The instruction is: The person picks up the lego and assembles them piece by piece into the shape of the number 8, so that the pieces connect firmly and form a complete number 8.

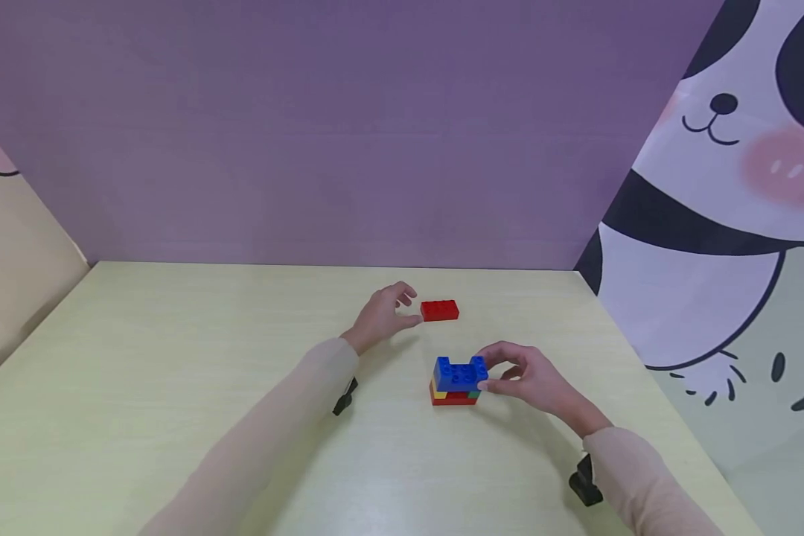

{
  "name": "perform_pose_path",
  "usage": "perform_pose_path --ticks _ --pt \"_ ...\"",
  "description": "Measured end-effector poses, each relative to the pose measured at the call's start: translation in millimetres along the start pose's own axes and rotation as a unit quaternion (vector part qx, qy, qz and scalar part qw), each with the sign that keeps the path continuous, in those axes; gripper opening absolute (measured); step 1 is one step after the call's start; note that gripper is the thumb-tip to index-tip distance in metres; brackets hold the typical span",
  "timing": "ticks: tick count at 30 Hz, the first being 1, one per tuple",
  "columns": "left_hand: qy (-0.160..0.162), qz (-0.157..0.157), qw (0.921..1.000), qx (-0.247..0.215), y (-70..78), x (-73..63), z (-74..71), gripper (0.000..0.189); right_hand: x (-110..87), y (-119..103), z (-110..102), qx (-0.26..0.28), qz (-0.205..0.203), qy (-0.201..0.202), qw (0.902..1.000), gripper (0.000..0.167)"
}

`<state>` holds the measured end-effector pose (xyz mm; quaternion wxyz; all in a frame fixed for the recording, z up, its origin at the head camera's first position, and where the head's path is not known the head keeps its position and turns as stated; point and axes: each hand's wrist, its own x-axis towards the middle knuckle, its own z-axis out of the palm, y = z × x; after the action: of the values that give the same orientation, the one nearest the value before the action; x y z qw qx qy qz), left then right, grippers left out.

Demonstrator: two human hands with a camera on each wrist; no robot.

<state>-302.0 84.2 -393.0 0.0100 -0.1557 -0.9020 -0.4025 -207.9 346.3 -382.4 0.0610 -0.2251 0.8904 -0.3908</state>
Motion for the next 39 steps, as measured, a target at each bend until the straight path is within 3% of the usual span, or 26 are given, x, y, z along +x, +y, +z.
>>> perform_pose_path --ticks 6,17,25,39 --pt "0.004 -0.013 0.9999 -0.006 -0.4 4.0 1.3 0.044 -0.6 -1 0 0.003 0.000 -0.001 1.0000 0.039" --pt "-0.004 -0.009 0.9999 -0.003 0.3 7.9 6.0 0.044 -2.3 -2 1 0.003 -0.007 0.001 1.0000 0.038" --pt "-0.006 0.002 0.9999 0.014 1.6 9.8 9.9 0.043 -3.6 -4 3 0.001 -0.021 0.006 0.9997 0.036" --pt "-0.014 -0.004 0.9985 0.053 7.4 11.6 18.9 0.044 -4.1 -4 1 0.009 -0.007 0.000 0.9999 0.038"
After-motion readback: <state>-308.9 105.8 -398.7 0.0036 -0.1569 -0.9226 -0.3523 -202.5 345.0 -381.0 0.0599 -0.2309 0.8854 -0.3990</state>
